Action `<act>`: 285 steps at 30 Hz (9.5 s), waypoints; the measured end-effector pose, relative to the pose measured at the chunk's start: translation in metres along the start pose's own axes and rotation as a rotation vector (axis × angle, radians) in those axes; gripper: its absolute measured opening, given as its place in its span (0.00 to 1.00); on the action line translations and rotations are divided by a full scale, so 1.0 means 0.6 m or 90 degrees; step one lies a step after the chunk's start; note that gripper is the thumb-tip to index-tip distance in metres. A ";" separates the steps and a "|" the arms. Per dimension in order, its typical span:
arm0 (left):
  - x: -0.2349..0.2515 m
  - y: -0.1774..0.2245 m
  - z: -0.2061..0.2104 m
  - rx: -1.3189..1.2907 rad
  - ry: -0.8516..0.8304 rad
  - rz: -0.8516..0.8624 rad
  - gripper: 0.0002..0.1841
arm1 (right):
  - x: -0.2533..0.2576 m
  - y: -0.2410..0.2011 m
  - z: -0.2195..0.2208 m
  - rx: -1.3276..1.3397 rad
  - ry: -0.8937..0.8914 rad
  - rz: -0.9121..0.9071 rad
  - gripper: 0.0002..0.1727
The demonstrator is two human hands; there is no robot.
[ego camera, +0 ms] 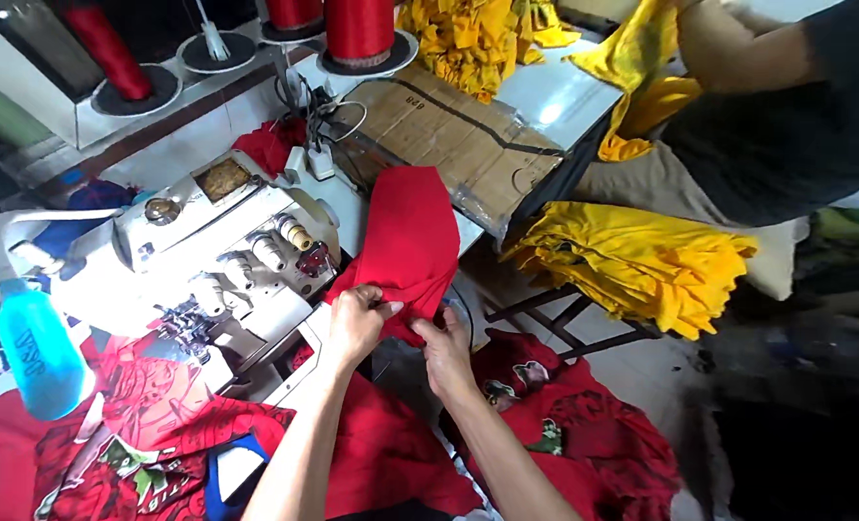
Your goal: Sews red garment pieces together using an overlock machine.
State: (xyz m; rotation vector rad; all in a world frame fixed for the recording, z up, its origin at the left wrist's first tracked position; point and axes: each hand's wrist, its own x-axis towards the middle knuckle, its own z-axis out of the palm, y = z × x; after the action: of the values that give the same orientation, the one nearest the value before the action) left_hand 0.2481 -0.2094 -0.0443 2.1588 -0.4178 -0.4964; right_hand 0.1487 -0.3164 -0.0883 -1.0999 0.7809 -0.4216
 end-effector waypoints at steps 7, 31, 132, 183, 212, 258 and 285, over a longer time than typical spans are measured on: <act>0.019 0.201 -0.069 0.009 0.391 0.414 0.12 | -0.006 -0.029 -0.006 -0.274 0.000 -0.023 0.35; -0.287 -0.111 -0.308 0.206 0.491 0.158 0.07 | -0.255 0.042 0.135 -0.416 -0.559 -0.347 0.19; -0.150 -0.139 -0.364 0.341 0.494 -0.011 0.31 | -0.182 0.069 0.178 -0.383 -0.471 -0.133 0.17; -0.403 -0.170 -0.304 0.479 0.681 0.061 0.21 | -0.218 0.077 0.158 -0.245 -0.685 0.056 0.11; -0.396 -0.136 -0.166 0.118 0.619 -0.020 0.13 | -0.189 0.040 0.171 -0.401 -0.548 -0.145 0.15; -0.368 -0.084 -0.098 0.212 0.549 0.017 0.16 | -0.169 0.043 0.208 -0.130 -0.517 0.141 0.11; -0.344 -0.114 -0.182 0.301 0.501 0.260 0.07 | -0.169 0.036 0.193 -0.097 -0.558 0.090 0.07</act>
State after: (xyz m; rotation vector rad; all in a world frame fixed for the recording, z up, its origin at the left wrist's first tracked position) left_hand 0.1311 -0.0013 0.0021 2.4038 -0.5344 0.7330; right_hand 0.1652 -0.1677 -0.0458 -1.2137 0.1048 0.2517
